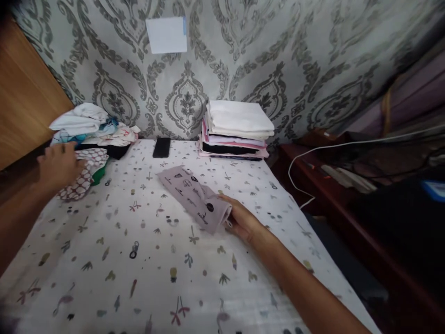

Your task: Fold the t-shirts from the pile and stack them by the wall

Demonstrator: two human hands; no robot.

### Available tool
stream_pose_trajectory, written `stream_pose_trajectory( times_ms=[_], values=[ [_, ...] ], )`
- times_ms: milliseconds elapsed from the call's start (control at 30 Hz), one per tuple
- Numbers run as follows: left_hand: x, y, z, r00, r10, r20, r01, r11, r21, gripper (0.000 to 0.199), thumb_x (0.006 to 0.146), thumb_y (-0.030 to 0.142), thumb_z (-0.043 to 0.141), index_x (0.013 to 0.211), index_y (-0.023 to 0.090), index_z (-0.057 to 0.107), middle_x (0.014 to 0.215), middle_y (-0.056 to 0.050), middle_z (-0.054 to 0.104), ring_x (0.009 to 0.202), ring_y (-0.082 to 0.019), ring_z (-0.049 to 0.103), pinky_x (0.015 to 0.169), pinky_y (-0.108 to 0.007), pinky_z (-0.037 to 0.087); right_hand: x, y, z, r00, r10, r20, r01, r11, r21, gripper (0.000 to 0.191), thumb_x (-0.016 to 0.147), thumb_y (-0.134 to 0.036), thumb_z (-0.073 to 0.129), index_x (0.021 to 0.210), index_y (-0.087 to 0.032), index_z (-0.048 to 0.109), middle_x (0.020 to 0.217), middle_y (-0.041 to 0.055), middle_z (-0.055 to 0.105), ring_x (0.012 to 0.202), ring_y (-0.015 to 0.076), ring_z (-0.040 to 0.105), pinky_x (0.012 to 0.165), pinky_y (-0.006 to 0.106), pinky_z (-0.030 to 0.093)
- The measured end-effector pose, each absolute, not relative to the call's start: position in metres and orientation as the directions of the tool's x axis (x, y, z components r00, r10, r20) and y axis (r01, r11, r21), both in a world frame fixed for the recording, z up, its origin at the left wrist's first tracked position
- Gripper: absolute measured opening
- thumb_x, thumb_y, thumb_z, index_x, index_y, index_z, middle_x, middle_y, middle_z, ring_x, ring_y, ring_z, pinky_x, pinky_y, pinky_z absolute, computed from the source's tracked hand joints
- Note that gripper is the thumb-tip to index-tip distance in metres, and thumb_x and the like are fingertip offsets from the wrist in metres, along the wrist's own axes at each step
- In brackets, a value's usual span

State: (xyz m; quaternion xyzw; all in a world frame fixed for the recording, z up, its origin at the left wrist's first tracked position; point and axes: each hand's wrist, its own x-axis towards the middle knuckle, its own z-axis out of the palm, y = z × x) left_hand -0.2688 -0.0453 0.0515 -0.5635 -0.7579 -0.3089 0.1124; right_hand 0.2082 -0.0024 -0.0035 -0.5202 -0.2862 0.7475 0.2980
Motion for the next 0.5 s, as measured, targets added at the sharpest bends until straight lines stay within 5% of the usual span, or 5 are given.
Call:
stream_pose_trajectory(
  times_ms=[67,167,233,300,500],
  values=[
    [-0.214,-0.046,0.041,-0.141,0.888,0.437,0.968,0.032,0.249,0.047,0.091,0.039,0.049,0.129,0.010,0.053,0.135,-0.020,0.057,0.134,-0.039,0.047,0.112,-0.056,0.035,0.200,-0.002,-0.001,-0.321,0.724,-0.611,-0.235,-0.686,-0.689,0.006,0.084,-0.022,0.068,0.088,-0.018,0.070,0.065,-0.0009,0.069,0.050,0.0109,0.057,0.041,0.019,0.045],
    [-0.123,-0.044,0.016,0.269,0.928,0.257,0.879,-0.346,0.328,0.050,0.091,0.043,0.053,0.133,0.016,0.050,0.135,-0.016,0.059,0.126,-0.030,0.055,0.105,-0.047,0.046,0.185,-0.003,0.004,-0.356,0.742,-0.568,-0.327,-0.668,-0.668,0.005,0.082,-0.021,0.069,0.086,-0.018,0.068,0.059,-0.0037,0.063,0.042,0.0071,0.049,0.033,0.015,0.035],
    [-0.075,-0.041,0.001,0.418,0.869,0.263,0.824,-0.485,0.294,0.065,0.082,0.043,0.068,0.137,0.016,0.046,0.143,-0.018,0.053,0.131,-0.033,0.050,0.107,-0.051,0.044,0.179,-0.005,0.008,-0.404,0.760,-0.509,-0.338,-0.641,-0.689,0.007,0.081,-0.022,0.070,0.085,-0.018,0.067,0.056,-0.0054,0.058,0.039,0.0055,0.044,0.031,0.014,0.029],
    [-0.045,-0.037,-0.005,0.464,0.820,0.335,0.772,-0.560,0.300,0.048,0.085,0.028,0.064,0.131,0.017,0.052,0.141,-0.017,0.055,0.131,-0.032,0.051,0.107,-0.052,0.043,0.181,-0.007,0.014,-0.459,0.780,-0.425,-0.331,-0.594,-0.733,0.012,0.079,-0.023,0.073,0.089,-0.018,0.068,0.055,-0.0067,0.055,0.039,0.0047,0.041,0.030,0.013,0.027],
    [-0.034,-0.039,0.038,0.314,0.905,0.289,0.264,-0.375,0.889,0.017,0.091,0.030,0.053,0.089,0.019,0.066,0.086,-0.004,0.070,0.081,-0.018,0.067,0.074,-0.028,0.053,0.230,0.008,0.050,-0.474,0.834,-0.281,-0.339,-0.468,-0.816,0.020,0.076,-0.016,0.074,0.095,-0.018,0.069,0.060,-0.0053,0.057,0.039,0.0046,0.044,0.028,0.012,0.029]
  ],
)
